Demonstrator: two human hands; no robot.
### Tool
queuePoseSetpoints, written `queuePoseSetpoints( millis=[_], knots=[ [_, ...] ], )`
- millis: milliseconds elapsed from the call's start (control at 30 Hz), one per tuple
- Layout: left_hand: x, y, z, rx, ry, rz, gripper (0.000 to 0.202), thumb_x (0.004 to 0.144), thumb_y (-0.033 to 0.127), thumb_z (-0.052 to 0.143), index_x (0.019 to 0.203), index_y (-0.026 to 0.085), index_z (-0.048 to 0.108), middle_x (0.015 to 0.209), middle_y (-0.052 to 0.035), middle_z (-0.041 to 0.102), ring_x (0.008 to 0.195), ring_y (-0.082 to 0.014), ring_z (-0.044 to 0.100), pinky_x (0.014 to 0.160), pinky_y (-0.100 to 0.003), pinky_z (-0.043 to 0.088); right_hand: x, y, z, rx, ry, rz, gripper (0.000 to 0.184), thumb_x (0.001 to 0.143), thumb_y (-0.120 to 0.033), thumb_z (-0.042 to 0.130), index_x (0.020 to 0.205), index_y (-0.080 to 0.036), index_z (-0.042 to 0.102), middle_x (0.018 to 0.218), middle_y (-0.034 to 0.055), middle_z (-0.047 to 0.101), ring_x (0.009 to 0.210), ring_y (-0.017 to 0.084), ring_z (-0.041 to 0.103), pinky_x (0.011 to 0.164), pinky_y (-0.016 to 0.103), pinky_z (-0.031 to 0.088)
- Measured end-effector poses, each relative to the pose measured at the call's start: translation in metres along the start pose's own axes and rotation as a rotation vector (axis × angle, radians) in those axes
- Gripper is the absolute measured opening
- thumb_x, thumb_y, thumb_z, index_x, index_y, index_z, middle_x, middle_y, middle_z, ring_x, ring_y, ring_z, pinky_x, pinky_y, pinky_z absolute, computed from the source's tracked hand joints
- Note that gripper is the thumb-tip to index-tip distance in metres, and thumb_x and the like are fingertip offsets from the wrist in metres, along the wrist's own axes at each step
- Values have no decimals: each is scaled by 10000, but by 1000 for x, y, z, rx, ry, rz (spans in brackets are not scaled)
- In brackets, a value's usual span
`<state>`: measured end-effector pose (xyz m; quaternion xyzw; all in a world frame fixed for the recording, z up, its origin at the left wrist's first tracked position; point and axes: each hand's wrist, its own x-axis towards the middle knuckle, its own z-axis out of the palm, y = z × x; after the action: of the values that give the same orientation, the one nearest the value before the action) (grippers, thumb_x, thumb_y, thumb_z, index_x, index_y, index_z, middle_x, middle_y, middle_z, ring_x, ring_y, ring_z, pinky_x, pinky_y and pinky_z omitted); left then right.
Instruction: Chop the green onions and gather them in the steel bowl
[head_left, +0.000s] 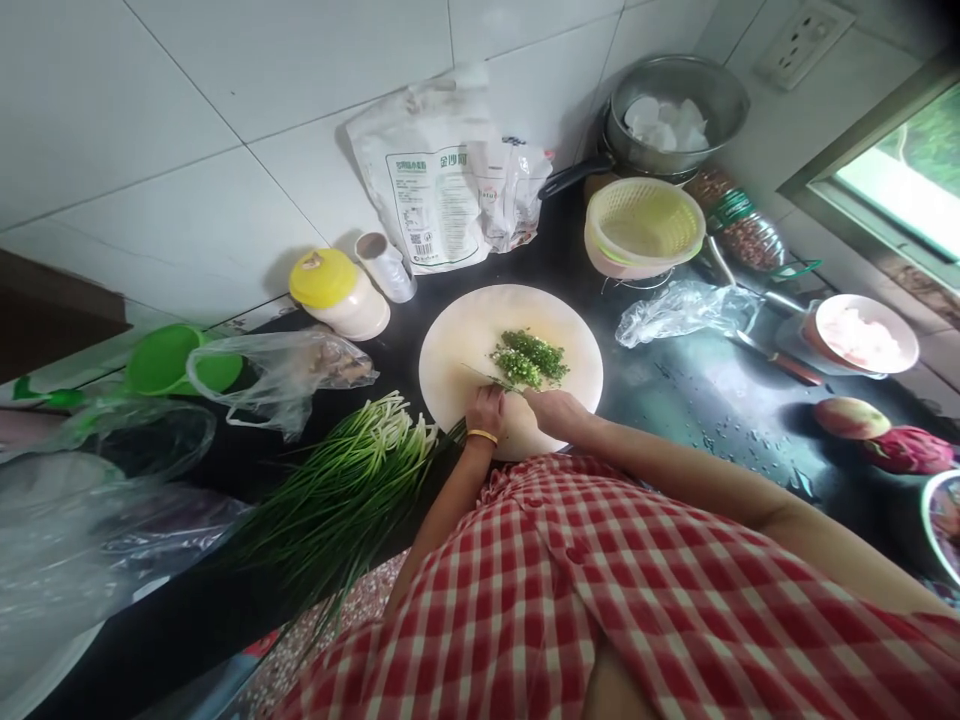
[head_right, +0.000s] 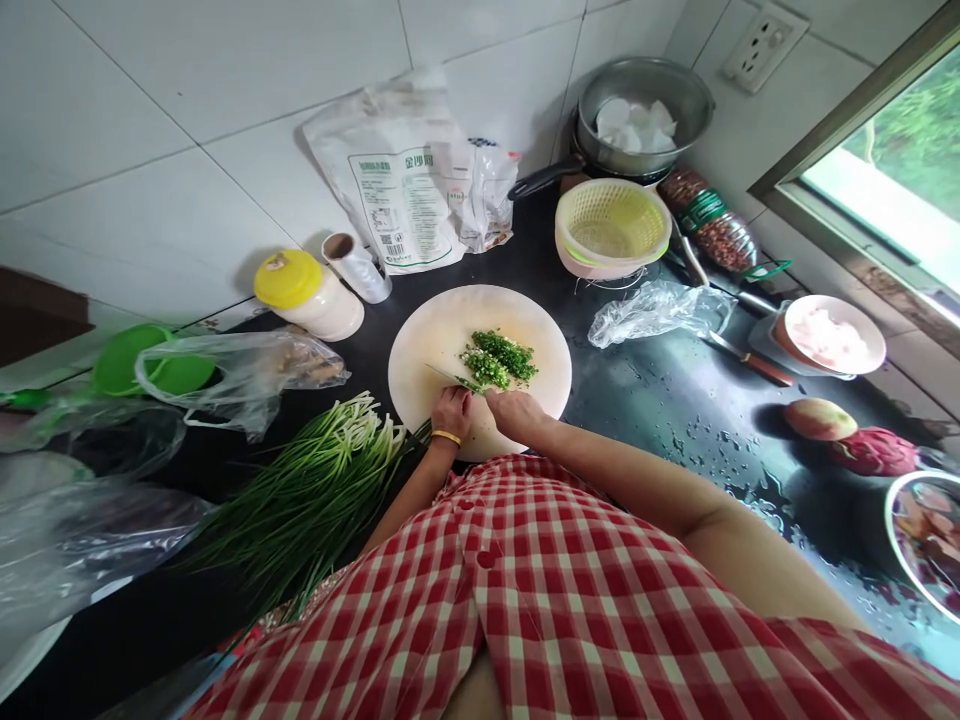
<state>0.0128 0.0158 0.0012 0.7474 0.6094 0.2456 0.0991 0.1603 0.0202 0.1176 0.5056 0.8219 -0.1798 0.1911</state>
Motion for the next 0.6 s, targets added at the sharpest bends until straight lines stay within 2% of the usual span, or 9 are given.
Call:
queuePoseSetpoints(
  millis=[167, 400, 600],
  knots=[
    [0, -1, 0, 15, 37, 28, 214, 888, 211, 426, 909, 176, 636, 846, -85, 624, 829, -202, 551, 758, -323, 449, 11, -1, 0, 7, 20, -17, 293, 833, -70, 371, 1099, -123, 480, 893, 125, 669, 861, 217, 634, 664, 267, 426],
    [1, -1, 2, 12, 45, -1, 147, 866, 189, 469, 826, 173, 609, 803, -90, 617, 816, -211, 553, 735, -330, 440, -3, 2, -5, -10, 27, -20, 274, 855, -102, 354, 1099, -132, 476, 837, 119, 673, 818, 225, 645, 654, 282, 431],
    [0, -2, 4, 21, 64, 11, 168, 866, 193, 465, 819, 167, 623, 790, -87, 622, 798, -205, 558, 733, -328, 440, 8, -4, -3, 6, 10, -24, 310, 844, -82, 353, 1128, -117, 473, 918, 134, 666, 873, 221, 634, 687, 280, 436]
  ],
)
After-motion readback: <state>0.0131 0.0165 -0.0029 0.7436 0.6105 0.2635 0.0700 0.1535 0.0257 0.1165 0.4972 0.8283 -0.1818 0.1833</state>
